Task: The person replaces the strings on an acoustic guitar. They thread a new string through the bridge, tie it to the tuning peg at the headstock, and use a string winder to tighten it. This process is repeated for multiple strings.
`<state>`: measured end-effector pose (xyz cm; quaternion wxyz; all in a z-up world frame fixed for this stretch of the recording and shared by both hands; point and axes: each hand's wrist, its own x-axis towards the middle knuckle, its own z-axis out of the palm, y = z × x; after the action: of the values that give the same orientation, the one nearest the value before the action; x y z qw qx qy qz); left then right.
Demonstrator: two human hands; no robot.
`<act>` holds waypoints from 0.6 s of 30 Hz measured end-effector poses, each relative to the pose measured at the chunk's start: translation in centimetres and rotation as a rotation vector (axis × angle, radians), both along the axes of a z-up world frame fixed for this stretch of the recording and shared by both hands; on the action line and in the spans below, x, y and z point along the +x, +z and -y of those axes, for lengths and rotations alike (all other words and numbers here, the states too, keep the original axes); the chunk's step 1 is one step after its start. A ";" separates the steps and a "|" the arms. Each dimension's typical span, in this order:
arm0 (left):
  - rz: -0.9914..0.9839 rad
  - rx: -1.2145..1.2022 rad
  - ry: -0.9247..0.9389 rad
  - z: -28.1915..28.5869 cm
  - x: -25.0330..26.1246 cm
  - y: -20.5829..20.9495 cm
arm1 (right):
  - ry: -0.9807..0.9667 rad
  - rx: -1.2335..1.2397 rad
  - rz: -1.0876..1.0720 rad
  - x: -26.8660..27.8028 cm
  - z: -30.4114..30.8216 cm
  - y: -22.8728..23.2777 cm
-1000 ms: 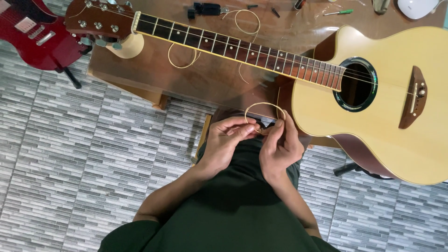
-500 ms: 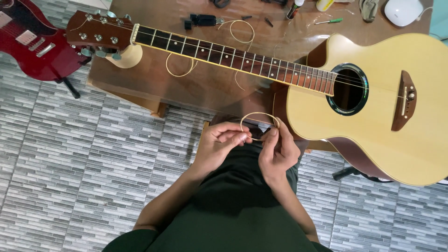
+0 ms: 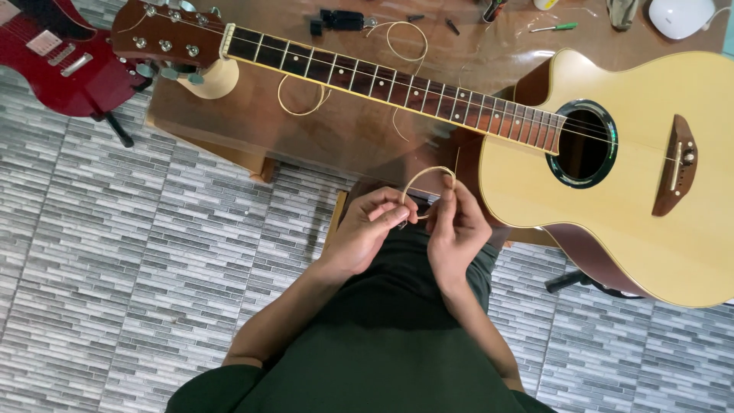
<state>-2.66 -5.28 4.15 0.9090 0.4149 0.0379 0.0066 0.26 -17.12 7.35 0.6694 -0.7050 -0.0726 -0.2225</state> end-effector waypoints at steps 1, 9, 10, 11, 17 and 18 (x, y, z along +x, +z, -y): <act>0.000 -0.001 0.001 -0.2 -0.1 0.9 | 0.001 -0.001 0.000 -0.1 0.1 -0.1; 0.138 0.468 0.289 -0.4 -0.4 3.9 | -0.134 -0.227 0.156 -0.5 1.2 -0.4; 0.138 0.468 0.291 -0.5 0.0 4.1 | -0.132 -0.227 0.157 -0.6 1.1 -0.6; 0.312 0.800 0.505 -0.6 0.5 4.4 | -0.153 -0.263 0.209 -0.7 1.0 -0.8; 0.145 0.681 0.419 0.6 0.9 4.4 | -0.255 -0.436 0.381 -0.9 0.8 -2.9; -0.043 0.413 0.297 0.9 0.8 4.4 | -0.300 -0.493 0.421 -0.9 0.9 -3.4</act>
<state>-1.87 -6.21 8.52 0.7931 0.5817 0.1158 0.1388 -0.61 -18.00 3.90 0.4096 -0.7867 -0.1562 -0.4346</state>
